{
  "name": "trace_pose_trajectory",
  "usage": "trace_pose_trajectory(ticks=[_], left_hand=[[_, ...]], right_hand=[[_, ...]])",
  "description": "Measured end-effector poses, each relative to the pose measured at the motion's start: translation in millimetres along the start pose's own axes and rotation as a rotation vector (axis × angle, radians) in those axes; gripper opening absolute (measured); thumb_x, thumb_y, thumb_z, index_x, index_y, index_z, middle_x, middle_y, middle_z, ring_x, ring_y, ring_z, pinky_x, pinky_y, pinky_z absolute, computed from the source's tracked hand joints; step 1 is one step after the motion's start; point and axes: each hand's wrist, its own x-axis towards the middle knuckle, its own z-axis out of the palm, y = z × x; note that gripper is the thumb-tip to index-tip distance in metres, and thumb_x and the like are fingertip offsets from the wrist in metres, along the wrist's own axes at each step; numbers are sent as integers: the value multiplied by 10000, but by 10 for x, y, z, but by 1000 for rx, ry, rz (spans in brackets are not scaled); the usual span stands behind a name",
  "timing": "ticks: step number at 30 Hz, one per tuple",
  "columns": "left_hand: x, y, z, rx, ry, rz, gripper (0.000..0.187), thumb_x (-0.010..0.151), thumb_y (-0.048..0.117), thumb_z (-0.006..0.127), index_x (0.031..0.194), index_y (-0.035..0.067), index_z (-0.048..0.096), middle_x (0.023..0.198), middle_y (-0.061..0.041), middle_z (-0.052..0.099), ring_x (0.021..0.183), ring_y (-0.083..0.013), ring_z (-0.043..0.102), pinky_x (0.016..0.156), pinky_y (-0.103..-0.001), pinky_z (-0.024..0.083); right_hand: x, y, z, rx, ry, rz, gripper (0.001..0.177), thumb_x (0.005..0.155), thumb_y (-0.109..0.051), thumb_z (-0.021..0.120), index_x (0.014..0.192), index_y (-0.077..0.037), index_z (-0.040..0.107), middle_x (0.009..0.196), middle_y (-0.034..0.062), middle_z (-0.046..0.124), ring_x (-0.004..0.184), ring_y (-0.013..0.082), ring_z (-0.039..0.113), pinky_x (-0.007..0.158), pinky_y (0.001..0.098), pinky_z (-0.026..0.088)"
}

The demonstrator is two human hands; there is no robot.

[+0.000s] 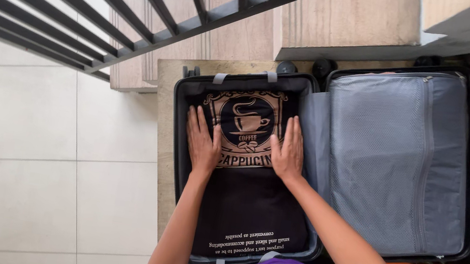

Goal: The person packs a suitcase by placing and smoothing multiple black shirts into the main compartment.

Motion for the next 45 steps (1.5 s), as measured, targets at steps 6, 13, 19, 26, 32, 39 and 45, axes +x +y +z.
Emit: trace_pose_trajectory(ticks=[6,13,19,26,32,39,45], left_hand=[[-549,39,-41,106,-16,73,694,1053,370,504,1616,44,260,1685,-238,189,1552,-423,222,1252,-509,231],[-591,-52,-107,46,-80,55,698,1042,389,521,1590,21,294,1662,-251,236,1525,-423,257,1230,-486,260],[-935,408,-339,-108,-12,-30,669,968,185,615,1545,-21,346,1608,-258,317,1495,-429,311,1198,-475,302],[-1663,1181,-397,-322,-197,26,553,936,101,623,1461,20,470,1499,-218,460,1381,-397,488,1123,-428,415],[-1841,1704,-314,-395,-484,30,470,947,116,598,1409,88,518,1436,-130,531,1285,-348,584,1023,-414,491],[-1867,2548,-210,-330,-592,190,341,953,138,592,1288,94,632,1255,-105,661,1090,-326,681,922,-405,527],[-2240,3364,288,-362,-660,243,329,945,148,603,1267,96,643,1283,-118,649,1038,-368,667,906,-423,524]], right_hand=[[-381,15,-80,-288,-112,-286,805,1035,-466,480,1613,32,222,1687,231,213,1568,361,218,1275,477,169],[-417,207,-118,-162,-133,-33,801,1013,-462,523,1577,40,257,1642,241,271,1523,367,265,1228,445,219],[-785,-1,-716,90,-130,1,491,965,-264,602,1385,-14,557,1458,183,559,1354,341,531,1120,411,428],[-1551,17,-1392,297,1,171,251,936,-126,634,1149,-30,729,1052,89,793,969,187,762,845,311,576],[-1969,377,-1752,339,61,357,242,936,-138,632,1127,-42,747,995,74,809,915,142,766,807,286,583],[-2147,723,-2311,421,122,332,256,941,-137,618,1139,-29,738,1014,77,802,938,151,754,836,296,577],[-2400,1306,-2957,382,203,348,273,927,-132,632,1162,-42,737,1043,83,807,940,149,760,852,296,581]])
